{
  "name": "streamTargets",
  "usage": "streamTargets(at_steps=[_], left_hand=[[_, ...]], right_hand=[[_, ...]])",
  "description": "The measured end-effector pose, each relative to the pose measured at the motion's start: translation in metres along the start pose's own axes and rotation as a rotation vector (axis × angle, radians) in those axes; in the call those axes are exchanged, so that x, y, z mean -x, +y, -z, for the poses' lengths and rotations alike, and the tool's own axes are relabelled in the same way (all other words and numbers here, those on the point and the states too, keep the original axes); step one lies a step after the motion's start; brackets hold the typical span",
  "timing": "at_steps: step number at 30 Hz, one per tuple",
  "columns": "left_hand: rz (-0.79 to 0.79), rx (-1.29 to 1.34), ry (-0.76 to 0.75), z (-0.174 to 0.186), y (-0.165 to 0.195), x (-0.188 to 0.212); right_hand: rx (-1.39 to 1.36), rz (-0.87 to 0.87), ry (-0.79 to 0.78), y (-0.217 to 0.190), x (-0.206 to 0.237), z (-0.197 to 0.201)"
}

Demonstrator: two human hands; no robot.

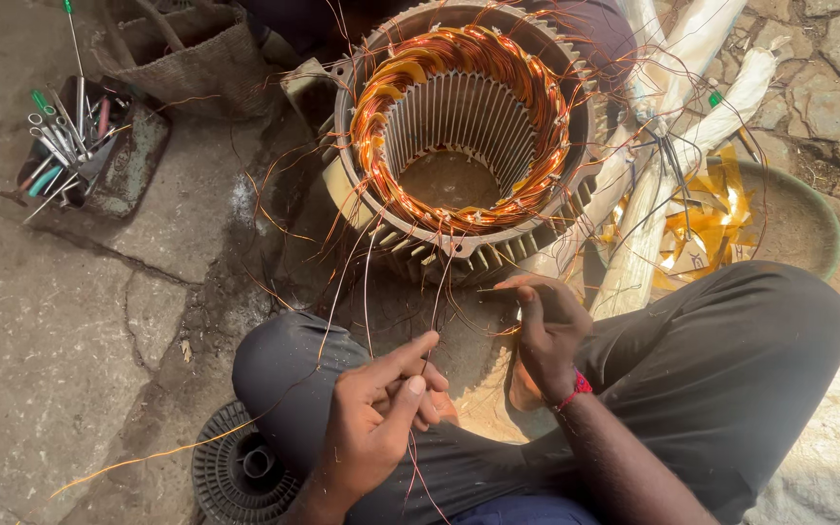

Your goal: The person sits on the ground and winds copper wire by hand into the slots of a motor stator. They repeatedly pull the wire through the slots and arrange the strands to form the coil windings.

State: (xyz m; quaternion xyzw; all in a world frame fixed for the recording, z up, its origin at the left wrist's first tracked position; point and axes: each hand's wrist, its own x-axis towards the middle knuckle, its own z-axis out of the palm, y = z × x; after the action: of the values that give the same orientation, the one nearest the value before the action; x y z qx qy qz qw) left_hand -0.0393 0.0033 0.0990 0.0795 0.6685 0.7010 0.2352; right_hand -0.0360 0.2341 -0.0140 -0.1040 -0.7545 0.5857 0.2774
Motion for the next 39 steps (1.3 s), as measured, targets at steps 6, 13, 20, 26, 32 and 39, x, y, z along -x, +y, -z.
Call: streamTargets(at_steps=[6,13,20,26,32,39], left_hand=[[-0.481,-0.382,-0.266,0.012,0.017,-0.010],[-1.057,-1.091,-0.320,0.015,0.020,-0.029],[-1.192,-0.977,-0.064,0.020,-0.008,-0.036],[-0.629,-0.323,0.340,-0.007,-0.054,-0.020],[-0.545,-0.236,0.382,-0.009,-0.059,-0.015],[-0.569,-0.295,0.356,-0.005,-0.055,-0.016]], right_hand=[[-0.113,-0.013,-0.046,0.006,0.000,-0.001],[-0.184,-0.023,-0.037,0.008,-0.004,-0.012],[-0.304,-0.083,0.067,0.002,-0.010,-0.031],[0.141,0.035,0.108,-0.006,-0.016,-0.044],[-0.472,0.293,0.015,-0.020,-0.008,-0.046],[-0.213,0.404,-0.001,-0.025,-0.013,-0.049]])
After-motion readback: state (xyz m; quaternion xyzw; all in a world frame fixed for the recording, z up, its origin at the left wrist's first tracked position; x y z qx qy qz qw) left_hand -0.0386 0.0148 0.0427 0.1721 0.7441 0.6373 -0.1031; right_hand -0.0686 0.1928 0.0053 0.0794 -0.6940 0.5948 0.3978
